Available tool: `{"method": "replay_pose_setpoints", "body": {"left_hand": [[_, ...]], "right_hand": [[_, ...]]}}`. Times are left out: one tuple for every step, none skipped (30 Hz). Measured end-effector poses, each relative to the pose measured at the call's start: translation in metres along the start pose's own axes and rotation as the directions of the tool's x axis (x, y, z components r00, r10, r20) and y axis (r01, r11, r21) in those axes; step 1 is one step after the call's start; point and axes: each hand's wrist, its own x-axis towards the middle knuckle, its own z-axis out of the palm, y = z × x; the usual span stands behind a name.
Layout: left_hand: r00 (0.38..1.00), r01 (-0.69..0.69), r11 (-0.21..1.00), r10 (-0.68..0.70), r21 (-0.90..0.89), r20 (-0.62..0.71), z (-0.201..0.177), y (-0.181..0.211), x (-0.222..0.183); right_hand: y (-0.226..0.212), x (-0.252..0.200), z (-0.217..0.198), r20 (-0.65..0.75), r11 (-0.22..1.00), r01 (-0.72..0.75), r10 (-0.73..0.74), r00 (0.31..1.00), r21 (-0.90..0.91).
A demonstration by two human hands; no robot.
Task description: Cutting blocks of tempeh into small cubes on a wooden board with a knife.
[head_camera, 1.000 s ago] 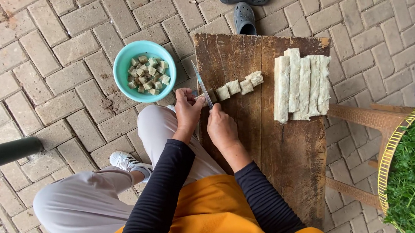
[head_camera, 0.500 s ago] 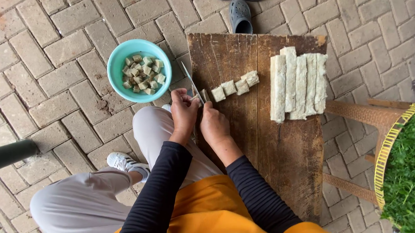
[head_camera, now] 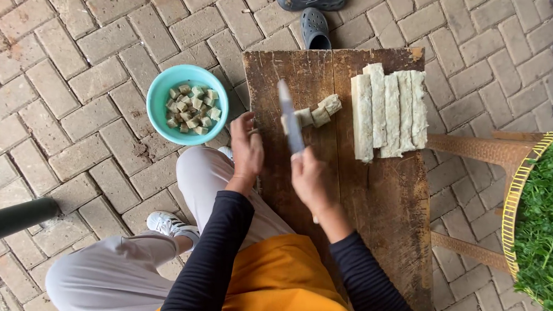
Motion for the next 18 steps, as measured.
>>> {"method": "replay_pose_setpoints", "body": {"left_hand": [[1.0, 0.002, 1.0, -0.002, 0.001, 0.001, 0.008, 0.004, -0.001], [0.982, -0.191, 0.967, 0.185, 0.171, 0.049, 0.016, 0.009, -0.002], [0.927, -0.375, 0.869, 0.352, 0.323, 0.131, 0.024, 0.015, -0.002], [0.925, -0.379, 0.868, 0.355, 0.321, 0.134, 0.029, 0.03, 0.001], [0.915, -0.4, 0.813, 0.331, 0.423, 0.23, 0.034, 0.046, 0.003], [0.9, -0.426, 0.745, 0.292, 0.514, 0.322, 0.04, 0.062, 0.004], [0.899, -0.429, 0.745, 0.293, 0.512, 0.326, 0.045, 0.065, 0.008], [0.867, -0.499, 0.666, 0.366, 0.555, 0.339, 0.05, 0.069, 0.014], [0.827, -0.559, 0.577, 0.434, 0.595, 0.356, 0.055, 0.073, 0.021], [0.828, -0.558, 0.576, 0.434, 0.598, 0.355, 0.061, 0.069, 0.027], [0.86, -0.484, 0.531, 0.143, 0.695, 0.49, 0.066, 0.065, 0.034], [0.821, -0.426, 0.449, -0.172, 0.785, 0.545, 0.07, 0.061, 0.041], [0.825, -0.421, 0.447, -0.174, 0.79, 0.538, 0.073, 0.047, 0.047], [0.829, -0.498, 0.407, -0.034, 0.765, 0.558, 0.079, 0.036, 0.054], [0.813, -0.568, 0.355, 0.105, 0.743, 0.572, 0.083, 0.023, 0.062], [0.817, -0.563, 0.358, 0.107, 0.745, 0.566, 0.08, 0.043, 0.064], [0.805, -0.555, 0.396, 0.035, 0.731, 0.592, 0.076, 0.063, 0.066], [0.787, -0.542, 0.435, -0.037, 0.719, 0.615, 0.072, 0.082, 0.067]], "right_hand": [[-0.006, 0.009, -0.019, 0.001, 1.0, -0.002, 0.002, 1.0, 0.0], [-0.013, 0.018, -0.038, -0.017, 0.965, -0.164, 0.171, 0.985, 0.205], [-0.02, 0.028, -0.057, 0.001, 0.862, -0.307, 0.335, 0.942, 0.402], [-0.018, 0.041, -0.067, -0.003, 0.862, -0.305, 0.335, 0.942, 0.404], [-0.015, 0.055, -0.078, -0.037, 0.852, -0.287, 0.336, 0.941, 0.439], [-0.013, 0.067, -0.088, -0.07, 0.84, -0.27, 0.341, 0.938, 0.472], [-0.004, 0.079, -0.088, -0.074, 0.839, -0.27, 0.343, 0.936, 0.473], [0.005, 0.092, -0.087, -0.081, 0.867, -0.239, 0.302, 0.95, 0.437], [0.014, 0.106, -0.086, -0.086, 0.893, -0.207, 0.261, 0.961, 0.401], [0.018, 0.112, -0.083, -0.083, 0.892, -0.205, 0.259, 0.962, 0.403], [0.021, 0.118, -0.079, 0.017, 0.888, -0.248, 0.262, 0.965, 0.388], [0.024, 0.125, -0.074, 0.12, 0.885, -0.286, 0.26, 0.958, 0.368], [0.014, 0.124, -0.077, 0.126, 0.885, -0.284, 0.255, 0.959, 0.37], [0.004, 0.125, -0.082, 0.112, 0.918, -0.244, 0.219, 0.969, 0.312], [-0.007, 0.127, -0.087, 0.1, 0.946, -0.202, 0.182, 0.978, 0.252], [-0.005, 0.129, -0.086, 0.103, 0.948, -0.197, 0.177, 0.979, 0.249], [-0.004, 0.132, -0.086, 0.138, 0.939, -0.21, 0.178, 0.974, 0.273], [-0.003, 0.134, -0.085, 0.175, 0.928, -0.225, 0.179, 0.968, 0.296]]}}
